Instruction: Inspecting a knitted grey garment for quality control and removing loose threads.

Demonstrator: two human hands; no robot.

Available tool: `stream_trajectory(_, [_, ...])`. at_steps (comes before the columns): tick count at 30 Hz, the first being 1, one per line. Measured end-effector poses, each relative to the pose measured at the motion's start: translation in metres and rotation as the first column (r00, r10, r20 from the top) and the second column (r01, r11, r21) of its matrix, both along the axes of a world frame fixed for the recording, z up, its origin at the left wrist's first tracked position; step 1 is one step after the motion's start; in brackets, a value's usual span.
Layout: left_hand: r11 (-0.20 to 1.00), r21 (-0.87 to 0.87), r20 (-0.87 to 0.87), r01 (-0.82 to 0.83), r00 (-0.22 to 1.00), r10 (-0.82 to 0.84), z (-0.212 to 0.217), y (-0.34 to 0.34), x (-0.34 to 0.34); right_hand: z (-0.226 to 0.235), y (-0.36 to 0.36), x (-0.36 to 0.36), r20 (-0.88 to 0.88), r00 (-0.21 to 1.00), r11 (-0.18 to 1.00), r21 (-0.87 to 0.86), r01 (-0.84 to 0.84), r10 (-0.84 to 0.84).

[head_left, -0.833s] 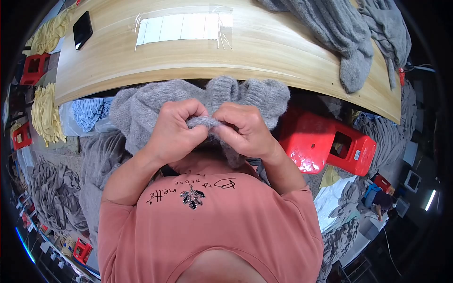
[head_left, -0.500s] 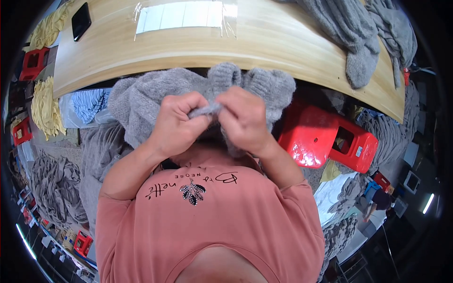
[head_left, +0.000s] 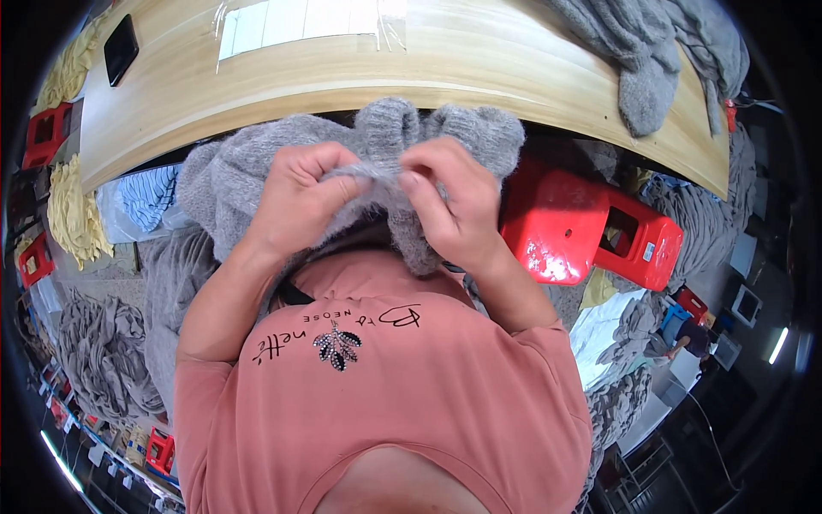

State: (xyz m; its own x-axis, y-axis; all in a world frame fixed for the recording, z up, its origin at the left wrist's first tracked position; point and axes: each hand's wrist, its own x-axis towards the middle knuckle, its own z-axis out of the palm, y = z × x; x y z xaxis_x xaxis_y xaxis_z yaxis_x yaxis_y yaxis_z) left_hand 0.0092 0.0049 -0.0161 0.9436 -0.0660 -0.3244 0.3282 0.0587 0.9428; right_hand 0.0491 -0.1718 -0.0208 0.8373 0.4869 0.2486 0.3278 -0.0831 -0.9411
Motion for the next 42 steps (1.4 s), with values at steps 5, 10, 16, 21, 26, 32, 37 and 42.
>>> stream_trajectory(5, [0.959, -0.182, -0.069, -0.217, 0.976, 0.208, -0.007, -0.001, 0.009, 0.006, -0.034, -0.028, 0.302, 0.946, 0.875, -0.482, 0.045, 0.118])
stream_trajectory(10, [0.912, -0.266, -0.153, -0.314, 0.947, 0.281, 0.001, -0.003, 0.018, -0.037, -0.035, -0.053, 0.251, 0.968, 0.756, -0.636, 0.157, 0.010])
stream_trajectory(16, [0.854, -0.387, -0.117, -0.349, 0.937, 0.330, 0.007, 0.007, 0.013, -0.015, -0.040, -0.033, 0.270, 0.961, 0.977, -0.178, 0.116, -0.065])
stream_trajectory(21, [0.858, -0.456, -0.136, -0.236, 0.971, 0.195, 0.012, 0.006, 0.009, 0.014, -0.051, -0.033, 0.494, 0.869, 0.956, -0.261, 0.135, 0.013])
stream_trajectory(26, [0.892, -0.421, -0.085, -0.165, 0.986, 0.143, 0.024, -0.009, 0.008, 0.043, -0.038, -0.029, 0.565, 0.782, 0.959, -0.242, -0.148, 0.263])
stream_trajectory(32, [0.963, -0.270, -0.004, -0.024, 1.000, 0.024, 0.024, -0.020, 0.007, 0.026, -0.006, -0.014, 0.600, 0.743, 0.955, -0.175, -0.240, 0.296])
stream_trajectory(37, [0.936, -0.349, -0.084, 0.054, 0.993, -0.089, 0.018, -0.010, 0.005, 0.013, -0.008, -0.009, 0.691, 0.723, 0.991, -0.112, 0.076, 0.022])
stream_trajectory(42, [0.966, -0.253, -0.044, 0.049, 0.997, -0.062, 0.016, -0.008, 0.004, 0.006, -0.005, -0.006, 0.652, 0.758, 0.987, -0.102, 0.128, -0.031])
